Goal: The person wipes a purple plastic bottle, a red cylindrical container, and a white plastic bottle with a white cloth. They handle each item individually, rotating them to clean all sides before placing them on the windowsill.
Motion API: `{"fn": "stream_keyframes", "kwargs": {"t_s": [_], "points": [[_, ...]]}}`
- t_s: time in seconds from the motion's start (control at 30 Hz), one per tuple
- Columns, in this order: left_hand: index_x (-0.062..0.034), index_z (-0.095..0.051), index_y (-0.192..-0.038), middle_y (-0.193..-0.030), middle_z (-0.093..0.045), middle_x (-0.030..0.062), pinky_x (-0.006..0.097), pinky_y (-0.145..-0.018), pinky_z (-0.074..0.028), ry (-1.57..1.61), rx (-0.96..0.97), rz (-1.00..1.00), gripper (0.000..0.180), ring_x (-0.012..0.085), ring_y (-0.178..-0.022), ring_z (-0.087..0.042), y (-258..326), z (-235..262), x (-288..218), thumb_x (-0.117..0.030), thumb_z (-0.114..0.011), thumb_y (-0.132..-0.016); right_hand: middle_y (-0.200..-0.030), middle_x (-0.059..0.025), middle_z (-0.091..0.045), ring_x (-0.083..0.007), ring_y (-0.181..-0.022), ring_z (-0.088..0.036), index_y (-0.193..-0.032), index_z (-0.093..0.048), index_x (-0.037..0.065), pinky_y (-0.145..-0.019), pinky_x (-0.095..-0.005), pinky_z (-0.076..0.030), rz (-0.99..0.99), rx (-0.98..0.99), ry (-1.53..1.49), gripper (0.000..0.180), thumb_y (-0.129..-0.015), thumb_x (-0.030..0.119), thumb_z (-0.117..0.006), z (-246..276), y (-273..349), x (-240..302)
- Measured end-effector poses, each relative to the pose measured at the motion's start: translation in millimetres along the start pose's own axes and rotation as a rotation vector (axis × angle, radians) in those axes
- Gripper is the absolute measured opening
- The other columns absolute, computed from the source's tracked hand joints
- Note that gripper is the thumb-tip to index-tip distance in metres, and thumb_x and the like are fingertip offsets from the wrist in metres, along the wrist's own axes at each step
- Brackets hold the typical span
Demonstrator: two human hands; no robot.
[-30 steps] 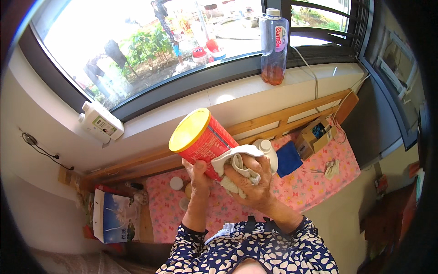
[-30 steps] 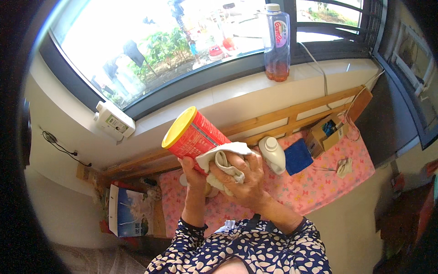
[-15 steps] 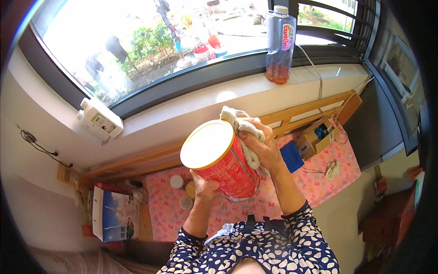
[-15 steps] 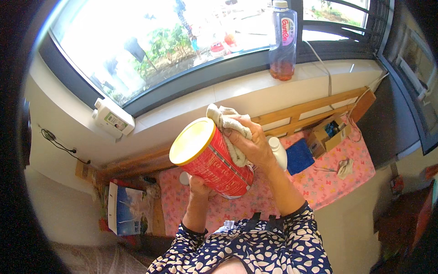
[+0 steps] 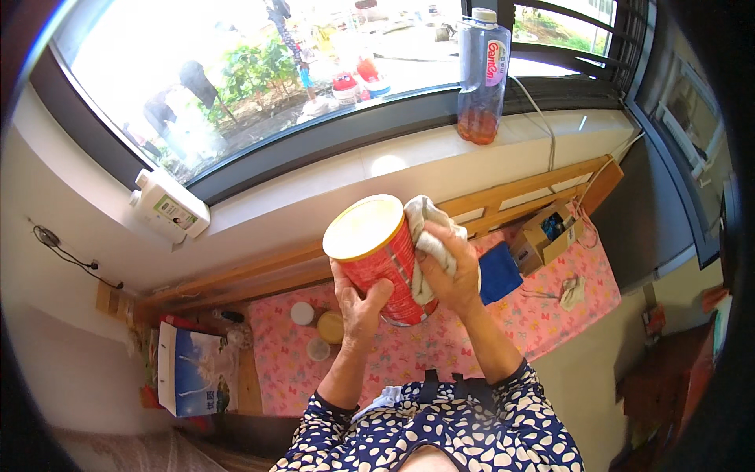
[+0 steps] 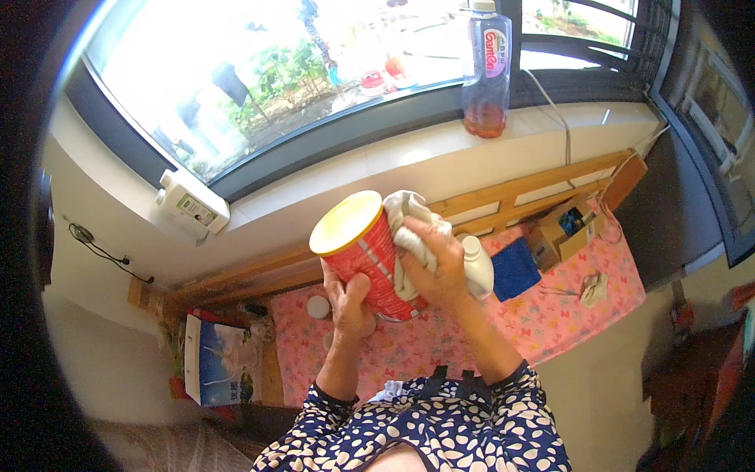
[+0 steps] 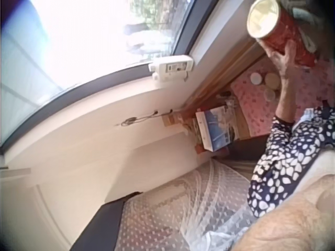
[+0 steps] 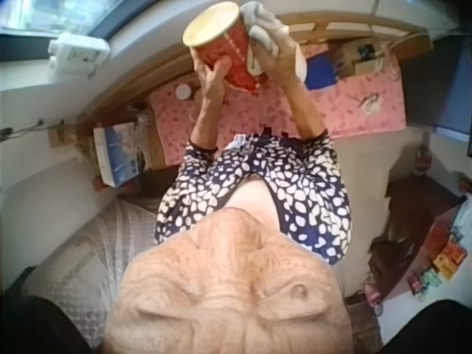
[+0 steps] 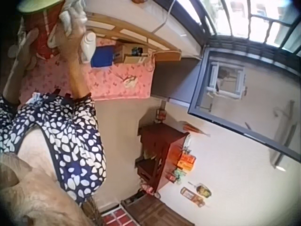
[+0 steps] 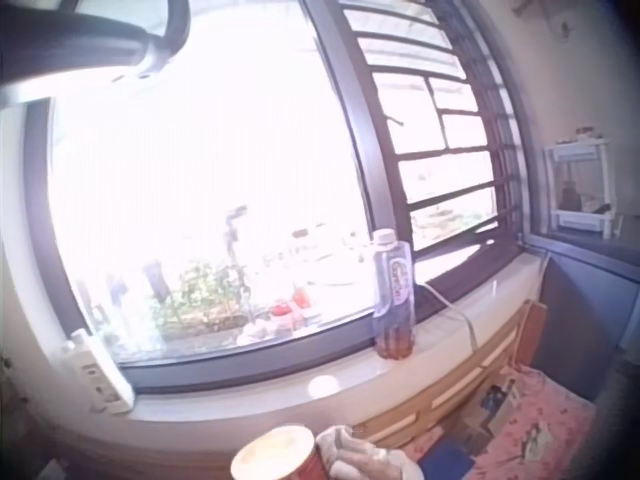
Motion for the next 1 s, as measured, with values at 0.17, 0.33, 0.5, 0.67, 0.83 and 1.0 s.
{"fn": "stream_keyframes", "kwargs": {"t_s": [0.17, 0.33, 0.5, 0.67, 0.83, 1.0], "points": [[0.001, -0.045, -0.123, -0.105, -0.06, 0.0059, 0.03, -0.081, -0.051, 0.028, -0.001, 0.098, 0.071, 0.0159, -0.092, -0.06, 0.2, 25.0, 15.7, -0.009, -0.079, -0.061, -0.109, -0.0197, -0.059, -0.041, -0.096, -0.055, -0.107, -0.067, 0.008, -0.085, -0.0475, -0.046, 0.396, 0.039, 0.319, 0.053, -0.055, 0.01, -0.07, -16.2, 17.2, 72.1], [0.0029, -0.049, -0.119, -0.102, -0.062, 0.0071, 0.03, -0.08, -0.052, 0.141, 0.036, 0.022, 0.066, 0.017, -0.09, -0.062, 5.8, 13.9, 1.3, -0.01, -0.079, -0.062, -0.113, -0.0176, -0.059, -0.0379, -0.1, -0.056, -0.11, -0.067, 0.01, -0.086, -0.0454, -0.047, 0.333, 0.034, 0.22, 0.049, -0.061, 0.01, -0.072, -12.7, 2.0, 85.3], [0.0039, -0.048, -0.121, -0.106, -0.062, 0.0086, 0.032, -0.082, -0.052, 0.152, 0.072, 0.04, 0.072, 0.0183, -0.093, -0.062, 10.3, 14.2, 2.9, -0.018, -0.081, -0.062, -0.106, -0.0194, -0.062, -0.0353, -0.096, -0.061, -0.113, -0.063, 0.005, -0.087, -0.0375, -0.047, 0.091, 0.105, -0.092, 0.045, -0.068, 0.006, -0.068, -12.3, -24.3, 53.4], [0.0043, -0.046, -0.123, -0.11, -0.061, 0.0096, 0.034, -0.084, -0.052, 0.164, 0.103, 0.059, 0.078, 0.0195, -0.097, -0.062, 15.1, 5.5, 1.2, -0.033, -0.08, -0.064, -0.104, -0.0066, -0.061, -0.013, -0.091, -0.057, -0.115, -0.06, 0.0, -0.08, -0.0256, -0.046, -0.399, 0.251, -0.649, 0.033, -0.085, 0.011, -0.065, -34.6, -29.2, -5.7], [0.004, -0.048, -0.121, -0.109, -0.061, 0.0114, 0.034, -0.082, -0.053, 0.238, 0.025, 0.136, 0.078, 0.0207, -0.095, -0.063, 14.9, -0.5, -2.8, -0.044, -0.076, -0.067, -0.112, -0.0114, -0.063, -0.0186, -0.097, -0.06, -0.115, -0.061, 0.002, -0.087, -0.0302, -0.046, -0.159, 0.263, -0.313, 0.035, -0.081, 0.008, -0.065, -24.0, -24.7, 15.2], [-0.0045, -0.041, -0.131, -0.124, -0.054, 0.0132, 0.04, -0.09, -0.051, 0.23, 0.167, 0.148, 0.077, 0.0264, -0.105, -0.059, 13.6, -0.4, 4.3, -0.055, -0.063, -0.077, -0.112, -0.0188, -0.062, -0.0343, -0.108, -0.056, -0.115, -0.063, 0.004, -0.093, -0.0388, -0.044, 0.101, 0.267, -0.056, 0.047, -0.068, 0.006, -0.067, -8.2, -4.0, 49.6]]}}
Point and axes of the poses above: each hand's wrist, its own y-axis away from the middle knuckle, its own z-axis out of the back of the hand, x = y × z, the point moved 9 cm from there along -y, towards the middle knuckle
